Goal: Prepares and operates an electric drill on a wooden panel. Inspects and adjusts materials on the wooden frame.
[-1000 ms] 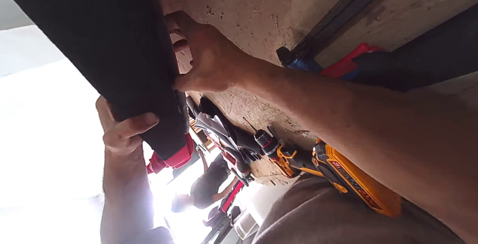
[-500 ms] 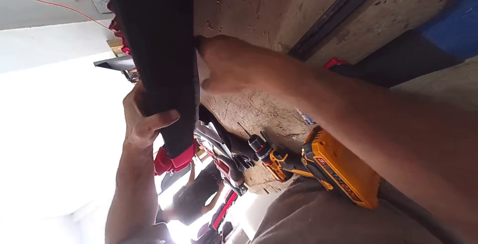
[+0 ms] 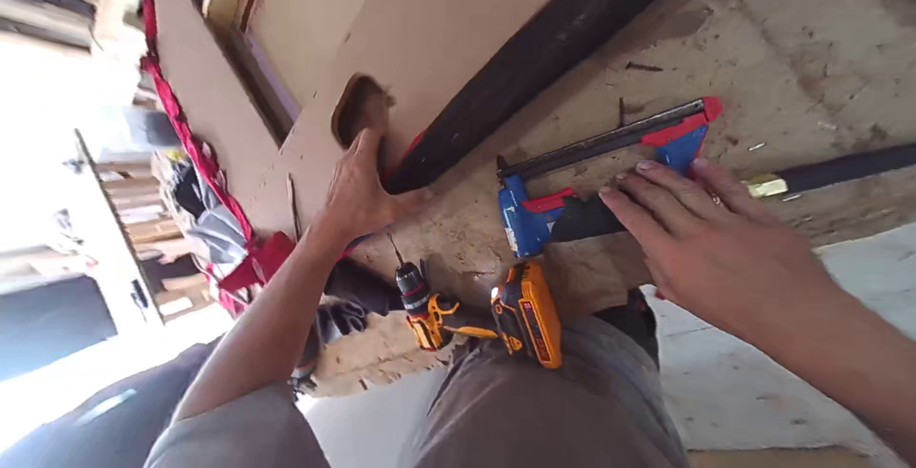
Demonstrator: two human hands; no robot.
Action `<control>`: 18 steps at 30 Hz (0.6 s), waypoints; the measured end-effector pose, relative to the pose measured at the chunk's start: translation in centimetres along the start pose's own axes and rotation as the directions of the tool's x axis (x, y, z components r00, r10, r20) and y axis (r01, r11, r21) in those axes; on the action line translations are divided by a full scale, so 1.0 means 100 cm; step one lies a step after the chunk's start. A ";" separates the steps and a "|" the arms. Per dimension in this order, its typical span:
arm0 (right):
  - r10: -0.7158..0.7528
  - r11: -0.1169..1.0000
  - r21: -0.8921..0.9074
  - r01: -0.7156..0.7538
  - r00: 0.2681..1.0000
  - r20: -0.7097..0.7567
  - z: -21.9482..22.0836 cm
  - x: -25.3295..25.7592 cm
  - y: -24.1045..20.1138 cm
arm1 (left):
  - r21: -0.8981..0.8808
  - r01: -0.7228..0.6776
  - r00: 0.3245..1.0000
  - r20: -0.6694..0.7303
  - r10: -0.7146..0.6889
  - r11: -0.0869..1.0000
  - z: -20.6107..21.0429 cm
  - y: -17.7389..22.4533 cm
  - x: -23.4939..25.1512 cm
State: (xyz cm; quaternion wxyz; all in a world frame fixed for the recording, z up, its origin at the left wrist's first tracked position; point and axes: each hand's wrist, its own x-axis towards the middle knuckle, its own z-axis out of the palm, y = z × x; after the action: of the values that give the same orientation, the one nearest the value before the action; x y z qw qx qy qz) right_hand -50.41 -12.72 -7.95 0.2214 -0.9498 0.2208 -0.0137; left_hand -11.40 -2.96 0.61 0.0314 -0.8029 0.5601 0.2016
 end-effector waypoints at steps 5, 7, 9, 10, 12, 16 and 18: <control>-0.070 0.998 -0.002 0.070 0.996 0.056 0.006 0.030 -0.009 | -0.090 -0.101 0.894 -0.445 0.051 0.991 0.008 -0.004 -0.095; -0.074 0.997 -0.012 0.075 0.994 0.082 0.007 0.032 -0.013 | -0.255 0.041 0.821 -0.543 -0.178 0.966 0.031 -0.012 -0.148; -0.073 0.996 -0.045 0.078 0.993 0.089 0.010 0.034 -0.016 | -0.478 0.193 0.736 -0.507 -0.449 0.857 0.066 -0.020 -0.192; -0.063 0.996 -0.058 0.069 0.994 0.094 0.012 0.036 -0.019 | -0.575 0.245 0.706 -0.446 -0.550 0.781 0.085 -0.024 -0.210; -0.032 0.995 -0.089 0.044 0.992 0.125 0.010 0.041 -0.026 | -0.669 0.289 0.655 -0.384 -0.651 0.685 0.119 -0.024 -0.237; 0.049 0.989 -0.143 -0.022 0.981 0.187 0.000 0.051 -0.035 | -0.660 0.219 0.633 -0.464 -0.619 0.719 0.139 -0.012 -0.239; 0.092 0.984 -0.171 -0.059 0.976 0.196 0.002 0.054 -0.040 | -0.639 0.142 0.659 -0.509 -0.554 0.756 0.133 -0.007 -0.225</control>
State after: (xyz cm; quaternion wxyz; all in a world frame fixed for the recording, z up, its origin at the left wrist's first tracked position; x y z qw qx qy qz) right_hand -43.84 -11.74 -6.78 0.1640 -0.9521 0.2334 0.1099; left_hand -21.19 20.95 -3.65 -0.3635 -0.8888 0.2765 0.0381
